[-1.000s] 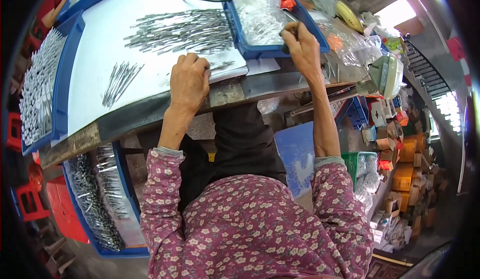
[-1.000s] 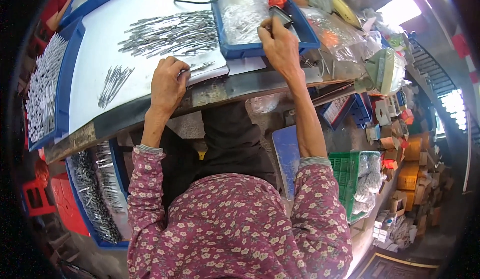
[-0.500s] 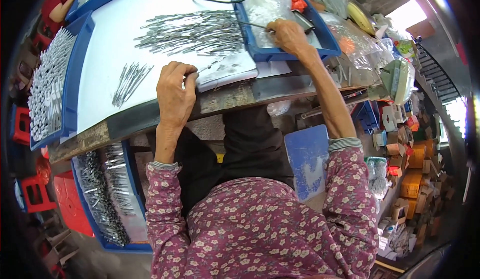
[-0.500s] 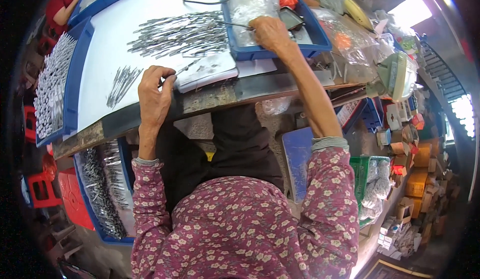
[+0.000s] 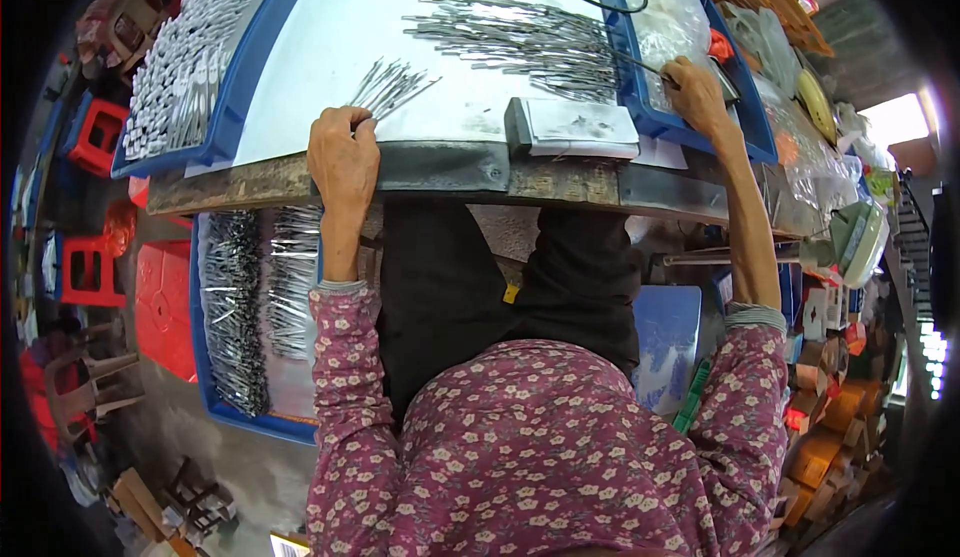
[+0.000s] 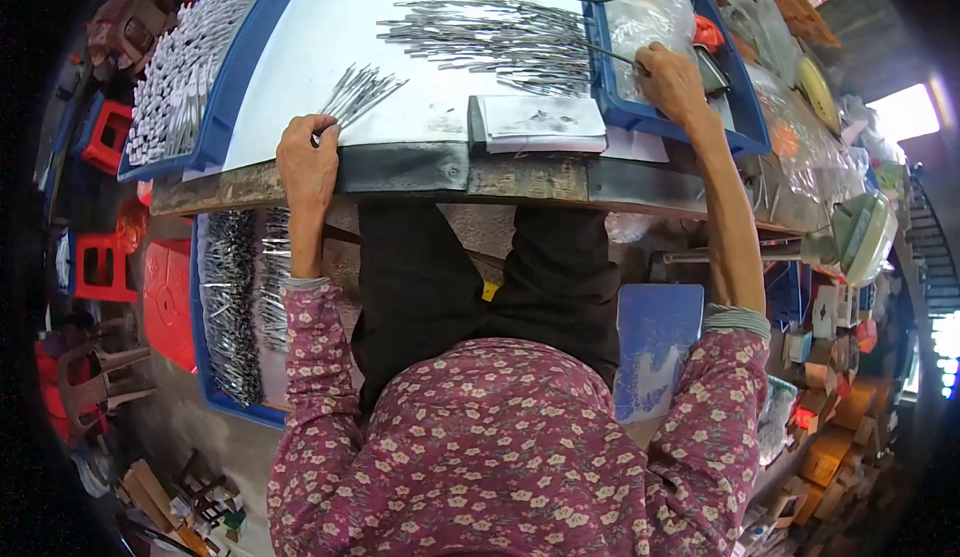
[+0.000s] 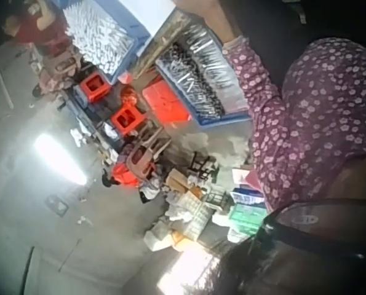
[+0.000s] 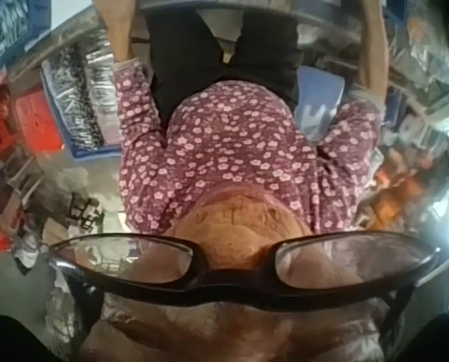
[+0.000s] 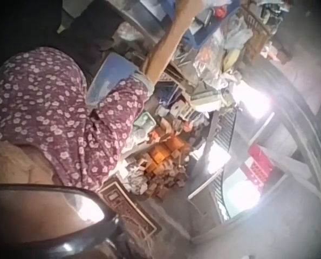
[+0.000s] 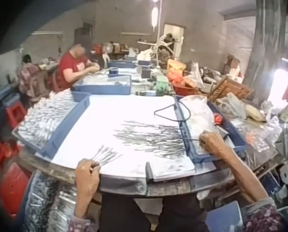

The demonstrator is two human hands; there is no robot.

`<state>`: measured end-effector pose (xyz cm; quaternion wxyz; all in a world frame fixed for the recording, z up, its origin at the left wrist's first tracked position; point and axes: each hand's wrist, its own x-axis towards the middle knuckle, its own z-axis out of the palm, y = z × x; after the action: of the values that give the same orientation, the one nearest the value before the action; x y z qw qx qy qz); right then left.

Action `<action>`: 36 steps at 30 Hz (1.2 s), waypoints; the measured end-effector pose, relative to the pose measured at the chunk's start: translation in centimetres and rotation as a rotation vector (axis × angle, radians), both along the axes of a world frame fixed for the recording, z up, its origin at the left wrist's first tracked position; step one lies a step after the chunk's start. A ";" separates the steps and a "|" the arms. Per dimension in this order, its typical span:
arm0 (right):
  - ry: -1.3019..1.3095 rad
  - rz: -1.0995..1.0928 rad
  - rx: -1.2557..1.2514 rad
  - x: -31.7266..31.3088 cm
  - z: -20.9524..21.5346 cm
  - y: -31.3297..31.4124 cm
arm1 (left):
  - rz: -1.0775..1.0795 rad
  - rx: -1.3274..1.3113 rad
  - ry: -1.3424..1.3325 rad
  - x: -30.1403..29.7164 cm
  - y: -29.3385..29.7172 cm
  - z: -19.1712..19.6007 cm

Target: Assembling small metal pins into plastic housings at a workbench.

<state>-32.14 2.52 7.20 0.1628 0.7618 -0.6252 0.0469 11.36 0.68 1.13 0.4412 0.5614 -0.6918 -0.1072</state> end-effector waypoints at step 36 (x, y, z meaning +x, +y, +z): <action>-1.607 -0.050 0.171 10.9 2.6 7.1 | -0.566 0.028 -0.295 -14.9 -8.8 -1.1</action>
<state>-21.25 9.65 9.84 -0.3943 0.4908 -0.5695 0.5285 -3.57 -8.17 0.05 0.2811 0.3621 -0.8755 -0.1528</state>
